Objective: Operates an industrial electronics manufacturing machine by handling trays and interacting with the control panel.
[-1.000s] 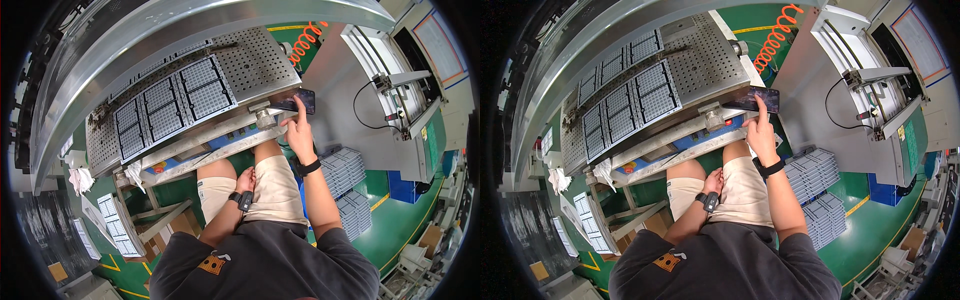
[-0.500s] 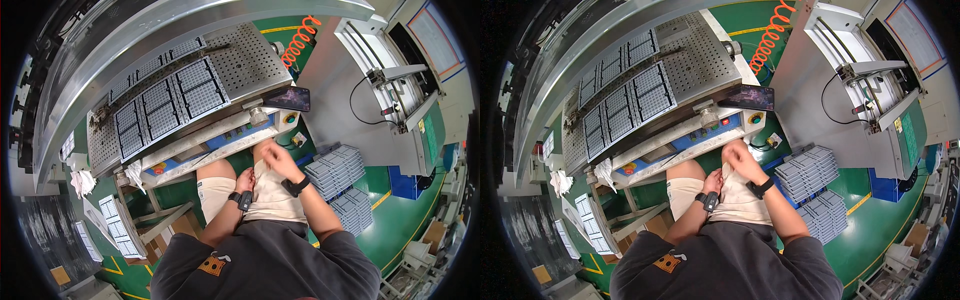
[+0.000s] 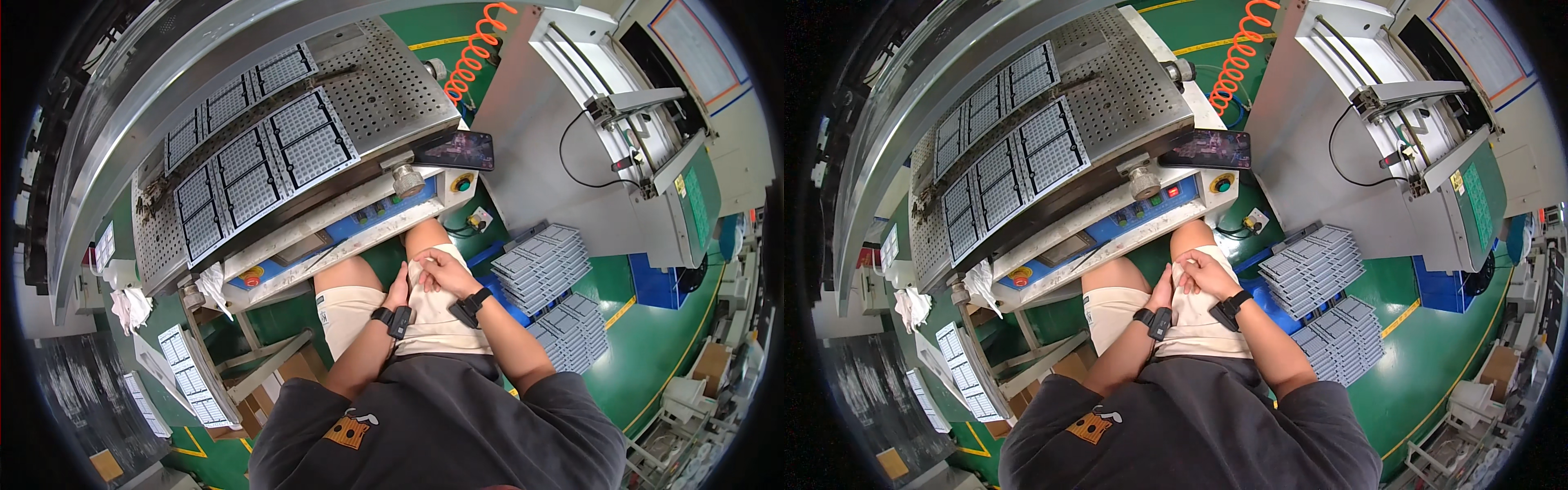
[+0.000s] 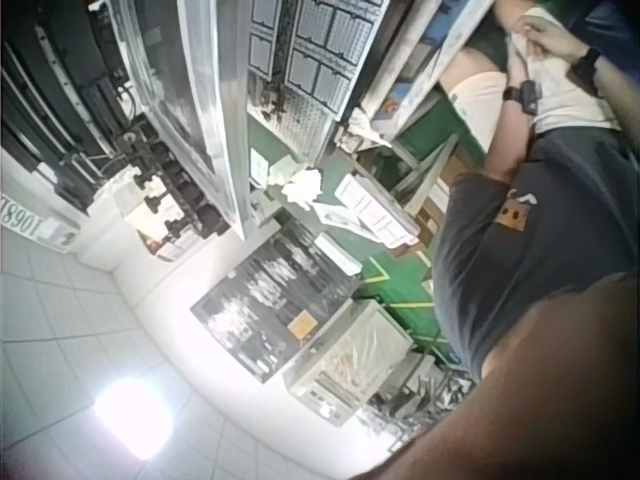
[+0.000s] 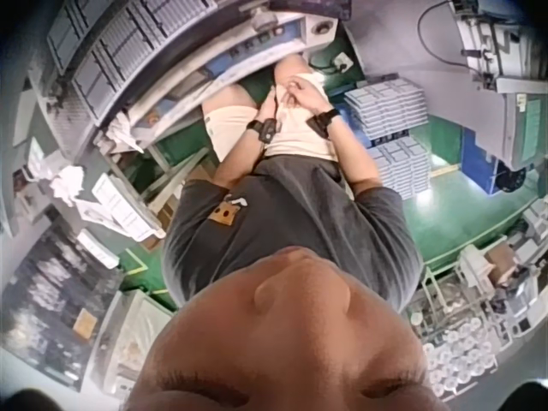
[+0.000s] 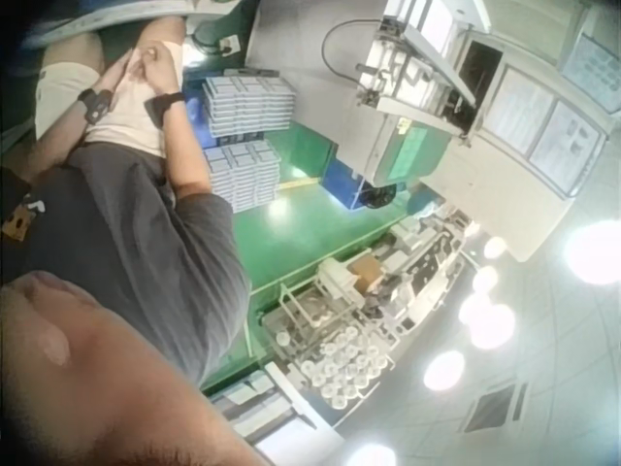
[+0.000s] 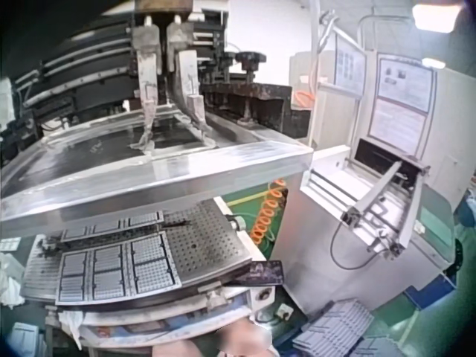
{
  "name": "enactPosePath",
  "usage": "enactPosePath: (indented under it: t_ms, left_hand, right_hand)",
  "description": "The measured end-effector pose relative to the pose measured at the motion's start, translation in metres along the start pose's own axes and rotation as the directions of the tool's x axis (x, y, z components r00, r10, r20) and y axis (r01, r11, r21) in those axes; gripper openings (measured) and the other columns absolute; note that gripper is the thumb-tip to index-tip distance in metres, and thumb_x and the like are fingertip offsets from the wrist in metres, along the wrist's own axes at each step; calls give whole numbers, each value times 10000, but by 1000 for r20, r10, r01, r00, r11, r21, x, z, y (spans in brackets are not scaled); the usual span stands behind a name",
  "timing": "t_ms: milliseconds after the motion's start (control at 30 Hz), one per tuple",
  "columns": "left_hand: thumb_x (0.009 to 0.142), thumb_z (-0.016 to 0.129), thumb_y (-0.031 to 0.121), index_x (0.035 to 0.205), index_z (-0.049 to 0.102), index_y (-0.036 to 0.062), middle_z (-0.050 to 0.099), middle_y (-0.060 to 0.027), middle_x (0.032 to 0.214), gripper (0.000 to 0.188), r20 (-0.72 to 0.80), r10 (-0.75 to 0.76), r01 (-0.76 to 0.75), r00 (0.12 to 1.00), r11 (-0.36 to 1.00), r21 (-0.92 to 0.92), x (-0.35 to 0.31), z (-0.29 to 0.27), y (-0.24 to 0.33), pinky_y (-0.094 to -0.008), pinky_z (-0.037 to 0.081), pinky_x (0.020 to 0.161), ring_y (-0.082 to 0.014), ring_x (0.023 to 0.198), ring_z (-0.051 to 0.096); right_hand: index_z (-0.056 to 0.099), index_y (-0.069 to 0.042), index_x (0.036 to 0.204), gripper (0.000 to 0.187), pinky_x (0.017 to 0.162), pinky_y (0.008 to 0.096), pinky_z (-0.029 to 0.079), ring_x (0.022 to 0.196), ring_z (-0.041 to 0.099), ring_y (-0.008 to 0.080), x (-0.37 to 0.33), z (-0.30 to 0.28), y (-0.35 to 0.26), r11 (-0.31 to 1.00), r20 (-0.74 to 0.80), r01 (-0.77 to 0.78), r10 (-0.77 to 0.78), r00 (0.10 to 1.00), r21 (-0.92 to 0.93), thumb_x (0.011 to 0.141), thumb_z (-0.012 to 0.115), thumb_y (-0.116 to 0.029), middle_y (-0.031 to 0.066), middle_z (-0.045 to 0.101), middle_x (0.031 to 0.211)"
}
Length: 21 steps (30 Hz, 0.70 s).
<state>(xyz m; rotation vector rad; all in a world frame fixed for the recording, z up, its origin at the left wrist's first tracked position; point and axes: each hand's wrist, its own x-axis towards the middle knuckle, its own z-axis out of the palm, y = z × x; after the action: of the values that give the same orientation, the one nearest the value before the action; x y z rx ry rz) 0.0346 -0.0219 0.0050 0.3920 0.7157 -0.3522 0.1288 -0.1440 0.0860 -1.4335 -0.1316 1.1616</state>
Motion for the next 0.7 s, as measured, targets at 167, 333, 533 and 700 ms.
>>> enactPosePath:
  t_ms: [167,333,533,700]
  left_hand:
    - [1057,204,616,734,487,103,475,-65,598,669,-21,51,-49,998,997,63,5,1,0,-354,493,772,-247,696,567]
    - [1035,241,662,1062,546,94,600,-89,807,645,179,67,-83,982,993,83,12,-15,-1,-361,514,831,-234,815,617]
    - [1030,248,674,1272,578,86,664,-95,920,717,361,39,-44,932,999,5,28,-36,-4,-365,531,851,-226,878,644]
    - [1034,247,665,1269,580,90,657,-84,901,705,287,66,-82,956,996,43,20,-24,0,-362,535,836,-225,858,641]
  right_hand:
    - [578,-32,1210,220,473,223,470,574,652,127,-3,2,-6,1000,-4,-23,23,1000,7,1043,491,-144,93,701,788]
    - [584,-37,1205,218,476,221,472,574,652,124,-2,3,-8,1000,-18,-13,12,1000,-26,1044,489,-149,91,701,787]
    - [580,-43,1215,222,480,220,472,580,656,123,1,3,-6,999,-26,-35,35,999,-14,1046,487,-154,90,704,789]
    - [574,-43,1221,223,482,220,472,582,657,122,1,2,-5,999,-21,-31,30,999,-24,1050,482,-153,95,709,793]
